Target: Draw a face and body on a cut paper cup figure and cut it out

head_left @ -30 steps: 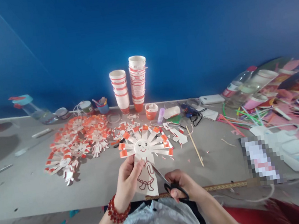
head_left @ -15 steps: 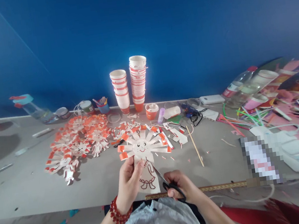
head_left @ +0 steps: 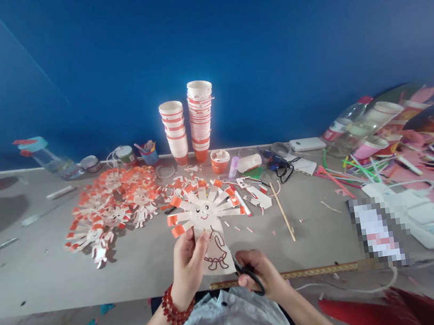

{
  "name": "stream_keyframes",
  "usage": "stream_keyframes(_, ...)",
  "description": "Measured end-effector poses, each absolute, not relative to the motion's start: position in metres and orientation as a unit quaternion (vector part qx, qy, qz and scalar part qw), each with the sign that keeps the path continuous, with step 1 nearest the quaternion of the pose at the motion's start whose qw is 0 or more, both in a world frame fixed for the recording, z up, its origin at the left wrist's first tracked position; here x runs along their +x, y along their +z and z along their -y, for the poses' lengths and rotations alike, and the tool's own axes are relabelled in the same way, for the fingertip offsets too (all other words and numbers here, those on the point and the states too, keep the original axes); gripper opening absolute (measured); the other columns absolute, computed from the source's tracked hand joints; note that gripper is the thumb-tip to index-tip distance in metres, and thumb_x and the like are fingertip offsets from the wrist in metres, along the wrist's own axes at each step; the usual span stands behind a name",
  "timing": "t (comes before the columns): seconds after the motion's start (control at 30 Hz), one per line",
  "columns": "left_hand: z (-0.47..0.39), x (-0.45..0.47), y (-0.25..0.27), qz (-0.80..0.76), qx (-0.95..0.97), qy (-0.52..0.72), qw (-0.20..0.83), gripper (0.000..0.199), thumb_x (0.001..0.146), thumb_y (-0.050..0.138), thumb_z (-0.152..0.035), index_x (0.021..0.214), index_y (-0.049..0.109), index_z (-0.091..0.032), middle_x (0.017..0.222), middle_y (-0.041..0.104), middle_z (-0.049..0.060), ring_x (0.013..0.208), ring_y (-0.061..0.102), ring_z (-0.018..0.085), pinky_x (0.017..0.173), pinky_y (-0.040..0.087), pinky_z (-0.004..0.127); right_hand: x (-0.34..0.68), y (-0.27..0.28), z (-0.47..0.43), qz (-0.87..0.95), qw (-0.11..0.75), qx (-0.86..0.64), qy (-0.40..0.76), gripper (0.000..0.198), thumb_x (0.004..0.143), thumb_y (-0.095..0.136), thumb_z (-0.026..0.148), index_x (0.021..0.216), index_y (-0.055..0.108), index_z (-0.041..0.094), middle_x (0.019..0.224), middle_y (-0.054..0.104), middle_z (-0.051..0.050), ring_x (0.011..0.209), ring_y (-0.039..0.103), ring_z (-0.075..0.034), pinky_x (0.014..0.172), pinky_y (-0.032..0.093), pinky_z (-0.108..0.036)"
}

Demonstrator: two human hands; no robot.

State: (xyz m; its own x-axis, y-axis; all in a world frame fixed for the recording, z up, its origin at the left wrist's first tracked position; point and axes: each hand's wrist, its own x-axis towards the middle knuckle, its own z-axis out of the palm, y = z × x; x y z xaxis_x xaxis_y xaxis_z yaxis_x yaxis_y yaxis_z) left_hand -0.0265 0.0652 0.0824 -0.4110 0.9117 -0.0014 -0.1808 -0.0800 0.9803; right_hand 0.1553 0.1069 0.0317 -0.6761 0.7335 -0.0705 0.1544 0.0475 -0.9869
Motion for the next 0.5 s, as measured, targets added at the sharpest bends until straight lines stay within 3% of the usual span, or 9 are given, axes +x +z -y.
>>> stream_keyframes(0.23,-0.0634,-0.0275,0.0768,-0.544,0.370,0.635,0.405,0.034,0.090,0.063,-0.049,0.080,0.067,-0.017,0.067,0.061,0.000,0.061,0.050,0.012,0.060,0.045,0.021,0.1532,0.0330,-0.1024,0.636,0.224,-0.310,0.670,0.073,0.058,0.065,0.090,0.059,0.036,0.023,0.045,0.041,0.005,0.042,0.034,-0.008,0.042,0.021,-0.023)
stream_keyframes(0.5,-0.0612,-0.0245,0.0749,-0.543,0.370,0.635,0.407,0.033,0.090,0.063,-0.049,0.080,0.068,-0.017,0.070,0.064,0.002,0.066,0.055,0.015,0.064,0.048,0.023,0.1495,0.0386,-0.1016,0.660,0.255,-0.307,0.637,0.073,0.062,0.061,0.090,0.058,0.034,0.022,0.048,0.035,0.006,0.047,0.028,-0.008,0.045,0.018,-0.024)
